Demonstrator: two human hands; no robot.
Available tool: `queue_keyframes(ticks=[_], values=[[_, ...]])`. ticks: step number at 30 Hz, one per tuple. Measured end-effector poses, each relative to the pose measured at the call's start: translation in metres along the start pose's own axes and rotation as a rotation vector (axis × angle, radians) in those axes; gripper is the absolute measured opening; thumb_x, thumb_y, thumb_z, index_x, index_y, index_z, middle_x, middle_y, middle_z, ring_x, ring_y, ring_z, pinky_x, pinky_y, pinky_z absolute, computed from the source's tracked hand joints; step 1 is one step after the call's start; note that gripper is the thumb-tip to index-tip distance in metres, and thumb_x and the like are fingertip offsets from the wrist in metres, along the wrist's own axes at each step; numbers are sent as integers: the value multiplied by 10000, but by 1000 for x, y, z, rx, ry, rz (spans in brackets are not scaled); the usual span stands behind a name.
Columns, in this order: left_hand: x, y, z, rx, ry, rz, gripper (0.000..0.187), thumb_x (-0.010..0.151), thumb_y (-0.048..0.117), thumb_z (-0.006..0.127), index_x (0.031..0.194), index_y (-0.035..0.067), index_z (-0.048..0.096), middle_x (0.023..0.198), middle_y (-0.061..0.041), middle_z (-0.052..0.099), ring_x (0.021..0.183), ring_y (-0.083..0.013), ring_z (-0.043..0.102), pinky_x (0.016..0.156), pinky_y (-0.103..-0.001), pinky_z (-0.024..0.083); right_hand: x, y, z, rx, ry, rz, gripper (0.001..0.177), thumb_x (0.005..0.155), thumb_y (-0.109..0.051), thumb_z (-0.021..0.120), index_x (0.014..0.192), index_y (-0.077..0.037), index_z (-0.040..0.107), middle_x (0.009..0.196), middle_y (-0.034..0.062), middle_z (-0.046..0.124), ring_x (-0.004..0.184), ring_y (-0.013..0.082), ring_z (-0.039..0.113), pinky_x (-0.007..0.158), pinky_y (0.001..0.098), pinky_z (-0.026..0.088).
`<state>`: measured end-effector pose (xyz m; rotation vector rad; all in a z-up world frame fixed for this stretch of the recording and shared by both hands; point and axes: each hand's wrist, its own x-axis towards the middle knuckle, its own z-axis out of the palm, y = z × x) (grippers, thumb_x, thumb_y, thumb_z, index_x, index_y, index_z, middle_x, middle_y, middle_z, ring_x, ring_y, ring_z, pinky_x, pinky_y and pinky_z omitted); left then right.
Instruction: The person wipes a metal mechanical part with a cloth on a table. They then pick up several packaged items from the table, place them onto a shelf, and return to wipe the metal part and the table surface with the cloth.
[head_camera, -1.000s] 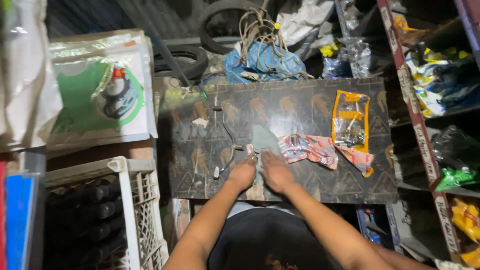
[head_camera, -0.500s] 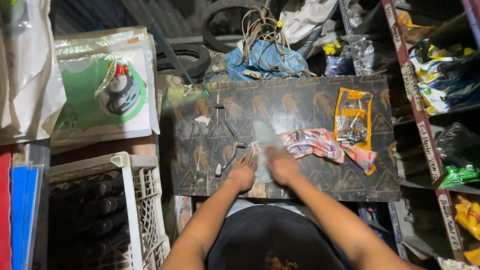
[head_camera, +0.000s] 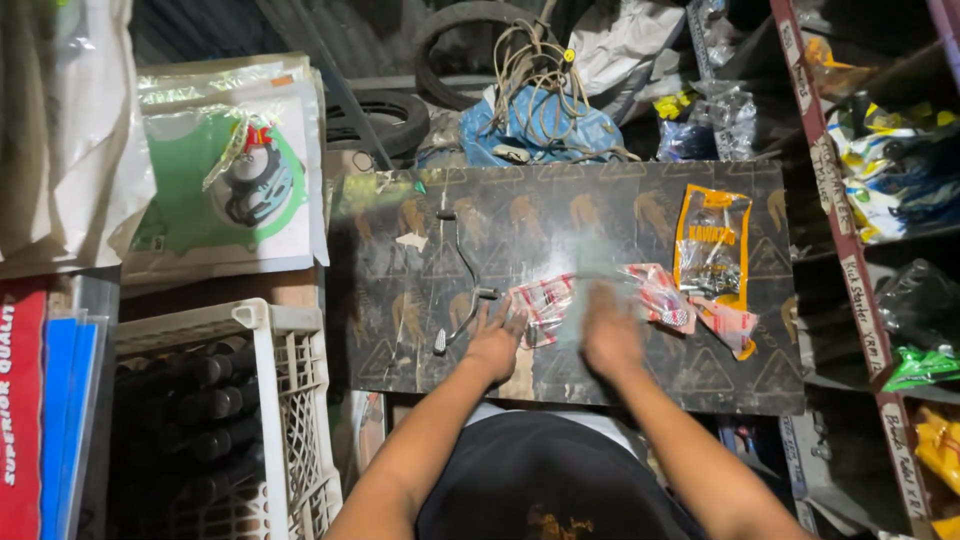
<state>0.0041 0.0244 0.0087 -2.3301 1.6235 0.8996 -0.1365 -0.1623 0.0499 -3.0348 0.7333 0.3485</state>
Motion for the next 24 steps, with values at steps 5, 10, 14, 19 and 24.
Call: queue_keyframes(ticks=[5,10,14,19,24], values=[[-17,2,-27,-76,-30,64,705,986,332,487,1628,240,209,1684,-81,295,1595,-350,74,1259,-618,32,-26,-18,14,189,57,33,698,945,-256,531,1546,60,368,1609,280,356,1519,398,313,1211,603,240],[-1,3,-23,-17,-23,47,496,934,394,536,1429,396,568,1639,-122,390,1579,-391,142,1253,-618,70,-33,-33,9,193,-158,-198,720,1023,-442,418,1603,-42,273,1679,170,248,1573,313,179,1252,540,144],[0,13,-13,40,-18,48,508,892,370,547,1394,361,620,1601,-136,443,1560,-422,180,1226,-659,79,-40,7,9,141,-11,5,662,966,-360,485,1553,-67,396,1621,145,396,1517,282,353,1248,550,189],[-11,17,-39,23,-58,26,474,915,350,560,1377,310,654,1570,-151,490,1559,-435,174,1232,-635,69,-43,-6,27,51,-10,94,663,945,-433,538,1467,-25,507,1578,187,457,1537,299,340,1264,523,205],[-19,19,-52,9,-34,25,460,925,329,534,1367,313,658,1486,-175,573,1543,-426,228,1223,-643,67,-36,25,18,33,115,103,557,983,-393,500,1459,-109,556,1486,96,587,1462,208,470,1274,501,194]])
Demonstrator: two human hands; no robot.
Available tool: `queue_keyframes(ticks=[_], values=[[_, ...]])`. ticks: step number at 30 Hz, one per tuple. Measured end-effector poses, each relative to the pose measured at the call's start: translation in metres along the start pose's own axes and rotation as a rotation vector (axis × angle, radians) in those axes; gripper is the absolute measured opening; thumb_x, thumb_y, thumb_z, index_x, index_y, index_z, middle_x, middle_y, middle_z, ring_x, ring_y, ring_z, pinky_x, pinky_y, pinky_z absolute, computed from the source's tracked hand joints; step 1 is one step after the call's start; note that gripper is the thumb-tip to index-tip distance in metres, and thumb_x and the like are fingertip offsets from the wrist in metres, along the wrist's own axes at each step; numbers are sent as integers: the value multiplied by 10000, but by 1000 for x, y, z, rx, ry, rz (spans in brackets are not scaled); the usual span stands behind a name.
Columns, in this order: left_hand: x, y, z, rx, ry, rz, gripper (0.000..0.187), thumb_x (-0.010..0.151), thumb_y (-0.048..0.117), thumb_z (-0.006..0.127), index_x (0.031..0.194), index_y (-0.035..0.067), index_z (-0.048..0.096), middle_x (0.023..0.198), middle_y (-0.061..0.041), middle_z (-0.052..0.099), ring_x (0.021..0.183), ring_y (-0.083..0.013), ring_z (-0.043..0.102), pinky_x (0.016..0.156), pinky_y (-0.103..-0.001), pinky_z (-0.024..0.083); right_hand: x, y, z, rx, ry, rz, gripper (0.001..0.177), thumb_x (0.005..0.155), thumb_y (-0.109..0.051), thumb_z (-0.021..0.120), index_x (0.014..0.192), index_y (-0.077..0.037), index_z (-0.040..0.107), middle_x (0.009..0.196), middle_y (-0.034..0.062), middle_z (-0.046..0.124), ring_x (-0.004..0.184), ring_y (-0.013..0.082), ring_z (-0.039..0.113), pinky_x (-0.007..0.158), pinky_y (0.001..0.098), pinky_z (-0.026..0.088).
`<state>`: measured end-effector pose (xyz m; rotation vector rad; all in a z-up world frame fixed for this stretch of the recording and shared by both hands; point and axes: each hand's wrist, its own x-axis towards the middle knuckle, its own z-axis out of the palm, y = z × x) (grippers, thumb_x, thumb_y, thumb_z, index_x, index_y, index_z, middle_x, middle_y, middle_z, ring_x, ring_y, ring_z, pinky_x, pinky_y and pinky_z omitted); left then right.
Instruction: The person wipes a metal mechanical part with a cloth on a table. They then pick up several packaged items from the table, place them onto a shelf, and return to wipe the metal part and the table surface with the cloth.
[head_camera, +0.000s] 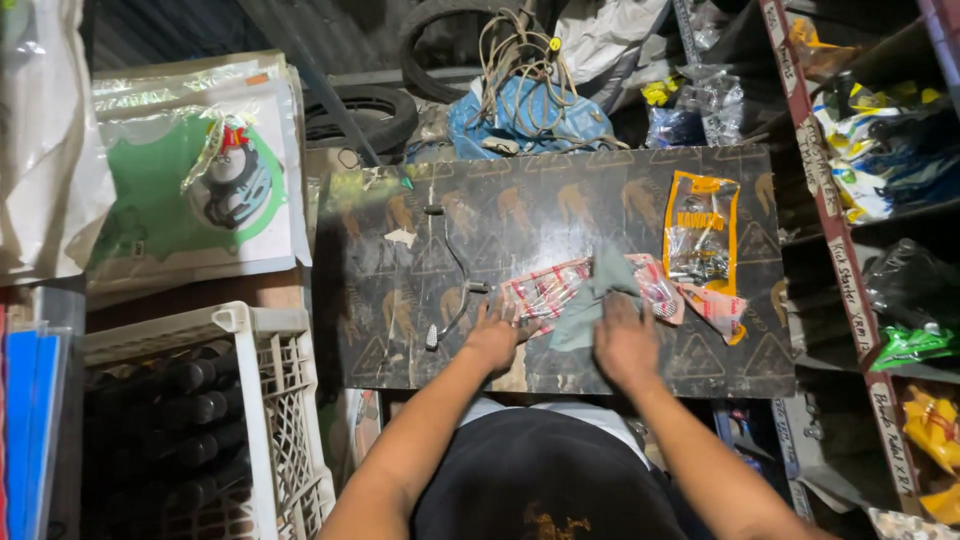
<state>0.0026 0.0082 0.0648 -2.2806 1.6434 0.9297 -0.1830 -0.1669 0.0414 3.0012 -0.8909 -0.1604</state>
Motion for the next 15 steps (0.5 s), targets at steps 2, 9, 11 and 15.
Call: queue_keyframes(ticks=[2,9,11,15], values=[[-15,5,-21,-31,9,4,439,915,316,535,1324,278,689,1385,-166,641,1504,-412,307,1219,-649,83,-4,3,3,-23,-6,33,587,972,-402,505,1470,-96,540,1516,100,561,1486,211,439,1282,484,187],[0,0,10,-22,2,11,529,937,320,587,1466,315,569,1640,-168,372,1548,-459,180,1212,-649,109,3,-55,8,246,-66,13,632,899,-357,621,1399,26,570,1496,281,512,1496,380,387,1238,509,253],[-9,-2,10,-68,3,14,548,967,324,556,1512,305,501,1657,-165,341,1564,-438,145,1221,-639,111,-5,-63,-2,234,-41,-79,598,893,-332,637,1368,31,597,1460,287,542,1458,394,430,1224,512,273],[-13,-13,18,-298,-28,-49,770,1008,361,479,1643,85,141,1695,-172,238,1600,-325,74,1266,-585,30,-9,-53,-3,209,-83,-434,514,888,-311,623,1350,-88,644,1436,177,601,1422,321,492,1190,487,338]])
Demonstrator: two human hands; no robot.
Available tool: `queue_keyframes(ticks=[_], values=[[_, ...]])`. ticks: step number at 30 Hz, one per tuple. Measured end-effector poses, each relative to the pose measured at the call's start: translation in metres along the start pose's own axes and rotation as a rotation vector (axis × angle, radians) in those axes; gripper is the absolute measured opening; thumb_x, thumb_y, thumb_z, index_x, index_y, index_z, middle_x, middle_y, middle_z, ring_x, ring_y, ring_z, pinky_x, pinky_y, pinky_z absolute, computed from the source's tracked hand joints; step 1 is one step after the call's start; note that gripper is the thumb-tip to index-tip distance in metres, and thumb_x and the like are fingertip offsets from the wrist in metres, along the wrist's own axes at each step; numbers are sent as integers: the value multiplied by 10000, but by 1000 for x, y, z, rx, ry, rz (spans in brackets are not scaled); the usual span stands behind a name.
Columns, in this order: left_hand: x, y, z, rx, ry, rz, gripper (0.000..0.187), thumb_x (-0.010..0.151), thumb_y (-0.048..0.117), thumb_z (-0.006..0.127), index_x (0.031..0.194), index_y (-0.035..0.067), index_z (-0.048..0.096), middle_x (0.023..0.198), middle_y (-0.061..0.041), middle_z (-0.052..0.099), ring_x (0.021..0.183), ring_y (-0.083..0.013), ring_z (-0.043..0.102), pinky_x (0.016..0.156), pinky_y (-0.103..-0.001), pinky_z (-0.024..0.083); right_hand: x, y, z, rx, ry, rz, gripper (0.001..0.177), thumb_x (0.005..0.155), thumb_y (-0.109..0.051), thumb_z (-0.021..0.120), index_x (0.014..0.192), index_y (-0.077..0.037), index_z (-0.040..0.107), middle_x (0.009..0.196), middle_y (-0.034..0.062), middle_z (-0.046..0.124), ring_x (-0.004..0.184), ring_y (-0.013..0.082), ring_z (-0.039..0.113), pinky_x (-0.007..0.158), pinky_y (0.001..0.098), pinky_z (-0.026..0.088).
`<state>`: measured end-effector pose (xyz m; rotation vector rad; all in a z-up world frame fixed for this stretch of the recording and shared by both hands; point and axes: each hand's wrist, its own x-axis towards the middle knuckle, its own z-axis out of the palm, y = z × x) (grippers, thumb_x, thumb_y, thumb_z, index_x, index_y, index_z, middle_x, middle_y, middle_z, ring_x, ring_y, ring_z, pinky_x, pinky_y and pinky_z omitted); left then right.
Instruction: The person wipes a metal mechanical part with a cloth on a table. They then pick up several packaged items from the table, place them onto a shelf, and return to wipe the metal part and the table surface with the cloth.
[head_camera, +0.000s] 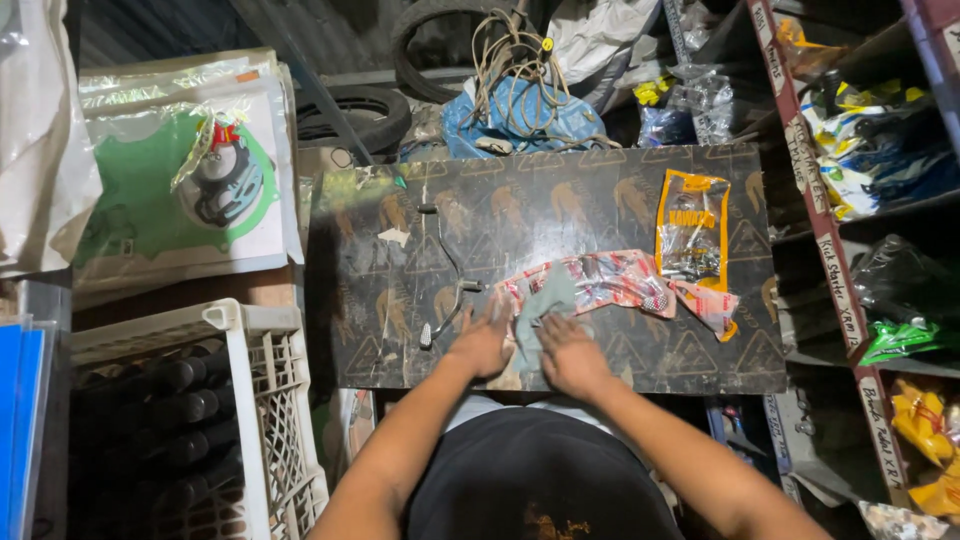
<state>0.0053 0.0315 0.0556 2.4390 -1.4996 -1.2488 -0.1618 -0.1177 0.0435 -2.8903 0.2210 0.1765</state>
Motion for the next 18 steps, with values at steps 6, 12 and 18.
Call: queue_keyframes(ticks=[6,12,18], values=[[18,-16,11,103,53,9,699,989,247,432,1642,139,206,1464,-130,607,1598,-284,130,1243,-609,52,12,-12,-13,-7,48,358,459,907,-315,590,1325,-150,684,1338,186,671,1323,335,590,1115,499,453],[26,-15,24,-18,72,-85,736,997,276,492,1658,239,170,1712,-215,124,1565,-451,118,1252,-603,153,25,-6,10,99,-17,103,336,820,-346,682,1125,-244,777,1167,62,747,1198,302,654,1040,429,498],[-35,2,-8,-58,382,58,476,867,280,573,1314,150,676,1416,-89,638,1437,-310,440,1208,-487,270,47,42,-18,-18,134,158,332,782,-356,728,1045,-157,757,1100,73,705,1091,279,633,940,405,507]])
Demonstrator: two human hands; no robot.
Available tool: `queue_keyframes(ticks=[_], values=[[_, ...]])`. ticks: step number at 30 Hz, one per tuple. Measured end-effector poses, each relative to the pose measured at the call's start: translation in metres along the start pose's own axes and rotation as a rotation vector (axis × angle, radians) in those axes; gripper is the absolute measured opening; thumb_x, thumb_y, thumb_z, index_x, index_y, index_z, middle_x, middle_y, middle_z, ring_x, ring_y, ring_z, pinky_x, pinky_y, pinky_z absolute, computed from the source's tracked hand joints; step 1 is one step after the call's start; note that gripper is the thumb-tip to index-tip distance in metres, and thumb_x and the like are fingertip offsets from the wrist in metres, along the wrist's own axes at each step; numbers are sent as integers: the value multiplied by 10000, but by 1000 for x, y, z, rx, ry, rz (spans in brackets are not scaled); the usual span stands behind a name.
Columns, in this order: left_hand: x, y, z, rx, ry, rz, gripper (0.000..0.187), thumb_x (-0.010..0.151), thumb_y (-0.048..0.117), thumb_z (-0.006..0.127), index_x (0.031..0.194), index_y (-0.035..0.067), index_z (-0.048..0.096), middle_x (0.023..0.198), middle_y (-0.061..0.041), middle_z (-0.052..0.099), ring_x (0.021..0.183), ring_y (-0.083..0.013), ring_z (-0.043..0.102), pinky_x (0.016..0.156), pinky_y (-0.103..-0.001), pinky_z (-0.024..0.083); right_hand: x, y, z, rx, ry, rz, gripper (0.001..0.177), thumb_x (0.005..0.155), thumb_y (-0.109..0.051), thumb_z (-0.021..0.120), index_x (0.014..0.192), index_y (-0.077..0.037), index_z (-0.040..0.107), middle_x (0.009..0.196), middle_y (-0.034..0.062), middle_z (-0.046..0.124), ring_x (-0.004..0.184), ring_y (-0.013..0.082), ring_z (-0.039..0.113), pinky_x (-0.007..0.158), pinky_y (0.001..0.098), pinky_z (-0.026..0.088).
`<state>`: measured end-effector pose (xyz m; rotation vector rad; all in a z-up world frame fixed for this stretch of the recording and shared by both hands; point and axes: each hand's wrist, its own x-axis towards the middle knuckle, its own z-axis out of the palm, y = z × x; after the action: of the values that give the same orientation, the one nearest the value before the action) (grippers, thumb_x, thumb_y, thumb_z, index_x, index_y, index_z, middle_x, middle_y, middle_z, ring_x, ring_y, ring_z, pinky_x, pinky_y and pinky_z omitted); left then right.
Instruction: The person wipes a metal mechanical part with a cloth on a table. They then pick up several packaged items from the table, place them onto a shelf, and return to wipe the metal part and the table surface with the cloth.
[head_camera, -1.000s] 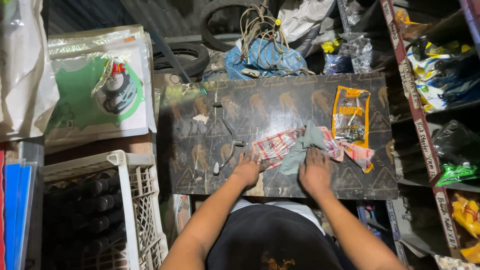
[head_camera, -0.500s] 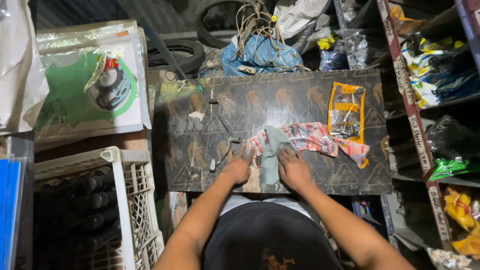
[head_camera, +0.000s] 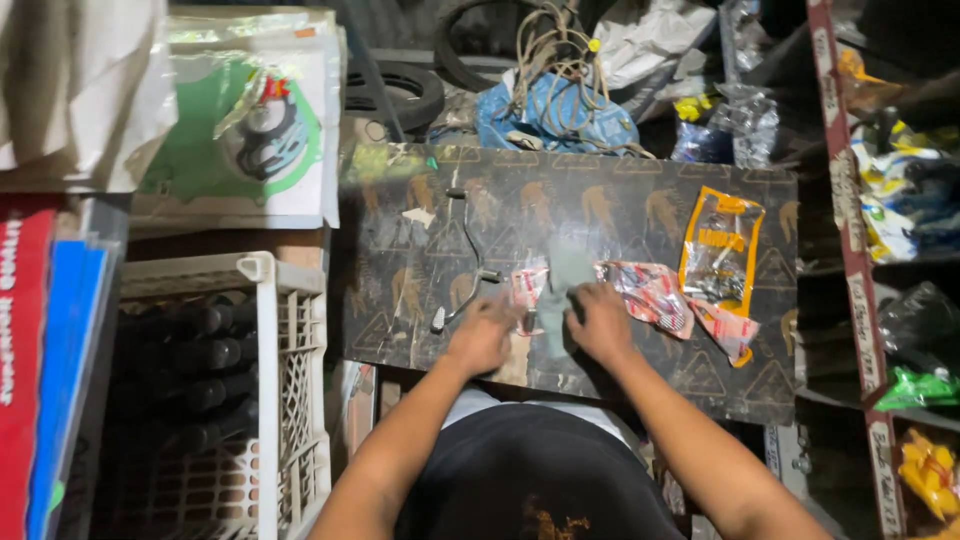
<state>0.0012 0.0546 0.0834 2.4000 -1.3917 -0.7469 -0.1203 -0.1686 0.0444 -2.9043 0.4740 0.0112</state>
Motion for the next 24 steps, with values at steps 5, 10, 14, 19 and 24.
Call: queue_keyframes(ticks=[5,10,14,19,24], values=[[-7,11,5,-55,17,178,465,801,255,594,1210,85,733,1214,-147,739,1330,-286,589,1179,-444,367,14,-34,4,237,-151,-61,430,920,-278,662,1289,-58,681,1265,206,685,1290,360,585,1120,442,433],[4,1,49,-1,-14,106,410,813,305,620,1146,111,760,1200,-113,746,1276,-263,632,1205,-442,359,26,-68,-22,48,-498,-320,530,1065,-389,391,1486,-92,514,1573,177,463,1502,341,368,1235,515,278],[10,14,30,-82,-113,11,399,809,321,635,1104,91,773,1134,-151,749,1189,-331,670,1086,-477,480,36,-57,-18,-61,-493,19,618,1052,-438,366,1564,-93,390,1597,197,388,1506,352,324,1265,512,236],[43,-7,84,7,-164,-40,409,804,408,660,1039,103,797,1022,-171,767,1055,-383,731,950,-501,580,30,-61,-15,-28,-601,-276,588,1080,-501,243,1529,-203,478,1638,70,390,1538,294,312,1235,521,272],[36,26,32,127,-181,-37,600,816,531,618,1152,56,765,1275,-211,702,1273,-385,626,1148,-464,427,24,-31,-16,-146,-393,174,664,1081,-494,286,1589,-74,363,1690,120,289,1585,273,189,1282,543,56]])
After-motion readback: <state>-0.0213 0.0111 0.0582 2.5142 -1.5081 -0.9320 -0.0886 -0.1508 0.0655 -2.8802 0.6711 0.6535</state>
